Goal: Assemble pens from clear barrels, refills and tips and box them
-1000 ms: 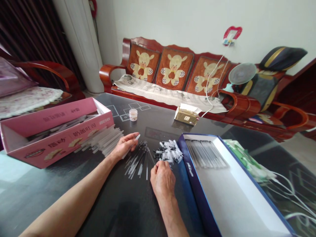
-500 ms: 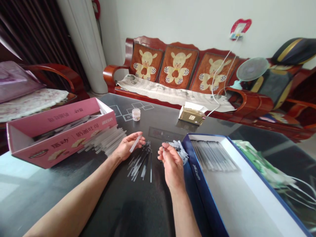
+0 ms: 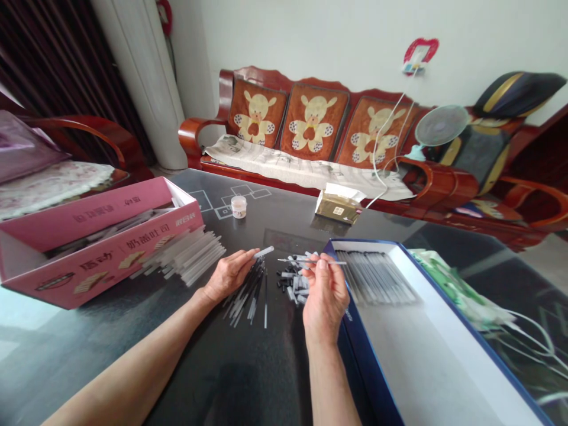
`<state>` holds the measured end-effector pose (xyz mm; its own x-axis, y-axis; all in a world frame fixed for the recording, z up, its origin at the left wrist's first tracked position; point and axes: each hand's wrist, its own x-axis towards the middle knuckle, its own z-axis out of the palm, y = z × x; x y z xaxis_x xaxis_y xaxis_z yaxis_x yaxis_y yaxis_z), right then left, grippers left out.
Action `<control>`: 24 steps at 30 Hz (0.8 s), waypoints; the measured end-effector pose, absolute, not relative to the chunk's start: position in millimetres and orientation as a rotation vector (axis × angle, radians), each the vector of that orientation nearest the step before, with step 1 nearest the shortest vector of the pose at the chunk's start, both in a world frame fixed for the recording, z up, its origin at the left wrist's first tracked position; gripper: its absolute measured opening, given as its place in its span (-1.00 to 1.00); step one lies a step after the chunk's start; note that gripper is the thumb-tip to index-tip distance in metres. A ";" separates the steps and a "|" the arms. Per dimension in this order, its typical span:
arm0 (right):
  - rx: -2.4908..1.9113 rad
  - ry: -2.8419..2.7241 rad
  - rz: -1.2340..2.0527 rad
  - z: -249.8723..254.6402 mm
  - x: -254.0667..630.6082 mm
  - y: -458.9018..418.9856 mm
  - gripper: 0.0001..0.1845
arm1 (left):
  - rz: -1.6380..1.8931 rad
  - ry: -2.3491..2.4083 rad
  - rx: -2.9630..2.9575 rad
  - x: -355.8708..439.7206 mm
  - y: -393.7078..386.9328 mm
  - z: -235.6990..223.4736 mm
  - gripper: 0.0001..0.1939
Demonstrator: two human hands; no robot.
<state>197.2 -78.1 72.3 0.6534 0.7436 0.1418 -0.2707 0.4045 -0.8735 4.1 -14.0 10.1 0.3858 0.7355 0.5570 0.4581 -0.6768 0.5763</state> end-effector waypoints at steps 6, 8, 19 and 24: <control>-0.942 -0.560 0.672 74.0 199.8 -78.3 -0.72 | 1.140 0.992 2.403 3.7 -12.4 4.7 -0.60; -0.947 -0.562 0.676 73.1 200.1 -77.9 -0.71 | 1.127 0.988 2.420 3.8 -12.4 4.7 -0.60; -1.109 -0.764 0.751 44.8 186.8 -75.8 -0.72 | 1.105 0.968 2.522 6.2 -14.8 11.7 -0.62; -1.229 -0.858 0.715 33.2 170.0 -78.5 -0.61 | 1.107 0.925 2.549 9.5 -20.0 13.1 -0.56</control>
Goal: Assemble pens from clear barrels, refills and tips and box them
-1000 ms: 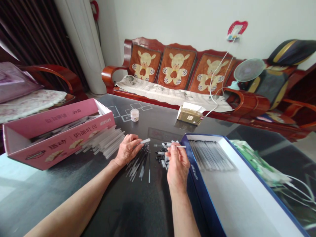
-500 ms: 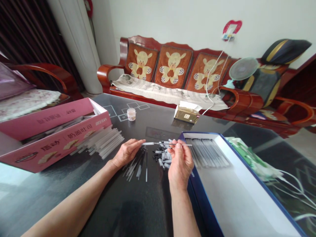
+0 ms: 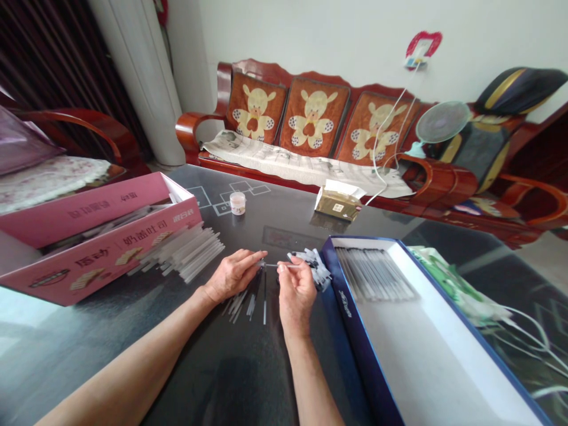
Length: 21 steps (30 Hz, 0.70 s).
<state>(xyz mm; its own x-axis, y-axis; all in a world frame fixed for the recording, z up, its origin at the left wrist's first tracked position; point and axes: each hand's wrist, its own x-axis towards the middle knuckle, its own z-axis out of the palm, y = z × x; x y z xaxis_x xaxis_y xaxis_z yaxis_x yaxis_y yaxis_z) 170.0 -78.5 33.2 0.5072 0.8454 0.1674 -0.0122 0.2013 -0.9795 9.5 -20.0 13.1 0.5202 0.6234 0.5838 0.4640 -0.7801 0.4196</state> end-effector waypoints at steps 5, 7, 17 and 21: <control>-1.290 -1.037 0.564 32.5 170.5 -79.8 -0.67 | 1.039 0.914 2.651 12.5 -25.1 14.7 -0.57; -1.309 -1.099 0.583 33.9 172.5 -80.5 -0.65 | 1.042 0.948 2.670 12.7 -25.7 15.6 -0.60; -1.326 -0.911 0.865 27.1 174.2 -75.6 -0.66 | 1.212 1.019 2.661 12.1 -24.4 14.2 -0.68; -1.539 -1.387 0.413 27.0 190.7 -76.2 -0.73 | 1.228 1.089 2.653 11.2 -22.8 14.8 -0.67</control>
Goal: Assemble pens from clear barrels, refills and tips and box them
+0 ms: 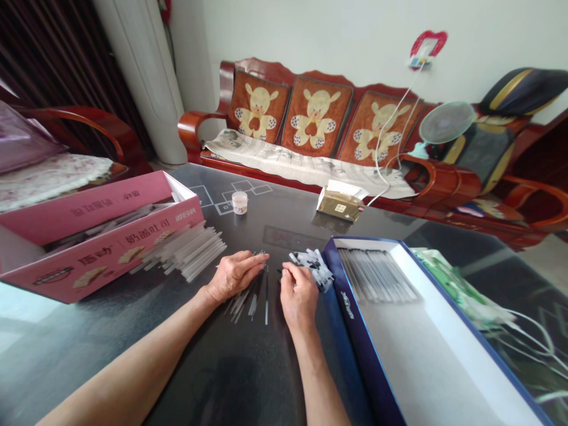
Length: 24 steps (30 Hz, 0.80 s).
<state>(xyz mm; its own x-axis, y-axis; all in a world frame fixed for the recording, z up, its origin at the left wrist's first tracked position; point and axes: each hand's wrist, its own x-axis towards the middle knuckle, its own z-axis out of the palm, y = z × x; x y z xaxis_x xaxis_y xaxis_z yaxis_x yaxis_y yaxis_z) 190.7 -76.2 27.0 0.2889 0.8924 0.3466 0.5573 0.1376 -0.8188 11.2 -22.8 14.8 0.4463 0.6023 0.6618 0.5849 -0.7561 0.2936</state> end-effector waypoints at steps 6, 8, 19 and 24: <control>-1.760 -1.793 0.105 22.8 196.8 -81.0 -0.77 | 1.202 1.118 2.653 10.9 -22.4 14.3 -0.67; -1.800 -1.862 0.037 20.7 193.7 -81.8 -0.78 | 1.181 1.134 2.650 10.9 -22.2 13.3 -0.67; -1.568 -1.693 0.068 22.9 185.7 -78.1 -0.80 | 1.169 1.098 2.605 11.1 -19.1 11.3 -0.74; -1.397 -1.425 0.401 19.7 178.7 -75.3 -0.76 | 1.133 1.024 2.667 11.8 -20.4 14.0 -0.74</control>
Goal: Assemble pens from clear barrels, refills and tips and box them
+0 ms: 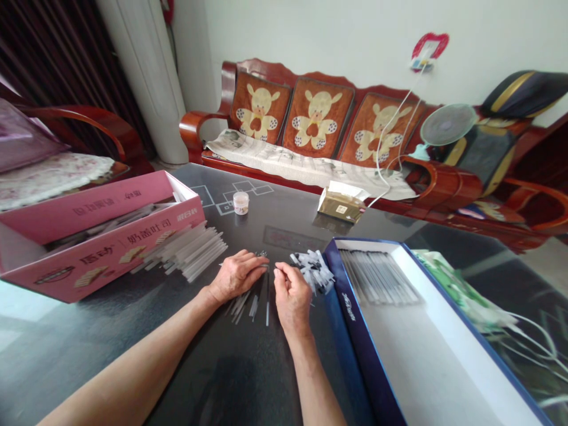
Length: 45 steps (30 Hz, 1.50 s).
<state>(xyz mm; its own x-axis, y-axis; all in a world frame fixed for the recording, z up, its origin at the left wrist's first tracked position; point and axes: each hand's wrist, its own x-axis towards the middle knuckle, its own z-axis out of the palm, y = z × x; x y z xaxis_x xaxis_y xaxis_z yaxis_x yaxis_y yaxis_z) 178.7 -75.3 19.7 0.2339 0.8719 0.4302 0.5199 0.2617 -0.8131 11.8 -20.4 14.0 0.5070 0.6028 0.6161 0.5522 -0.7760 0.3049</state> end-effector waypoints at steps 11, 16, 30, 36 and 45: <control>-1.349 -1.335 0.579 9.7 174.9 -73.3 -0.78 | 1.067 0.946 2.745 13.9 -20.8 14.6 -0.71; -1.344 -1.416 0.514 13.3 174.6 -74.3 -0.81 | 1.010 0.974 2.781 13.3 -20.5 14.5 -0.68; -1.382 -1.230 0.631 6.8 167.3 -73.2 -0.73 | 0.970 0.972 2.770 15.9 -21.1 14.4 -0.66; -1.366 -1.235 0.691 8.7 169.9 -72.0 -0.72 | 0.959 0.953 2.757 15.8 -21.9 16.0 -0.66; -1.401 -1.392 0.590 8.6 177.6 -72.3 -0.74 | 0.954 0.942 2.767 15.3 -23.1 19.1 -0.66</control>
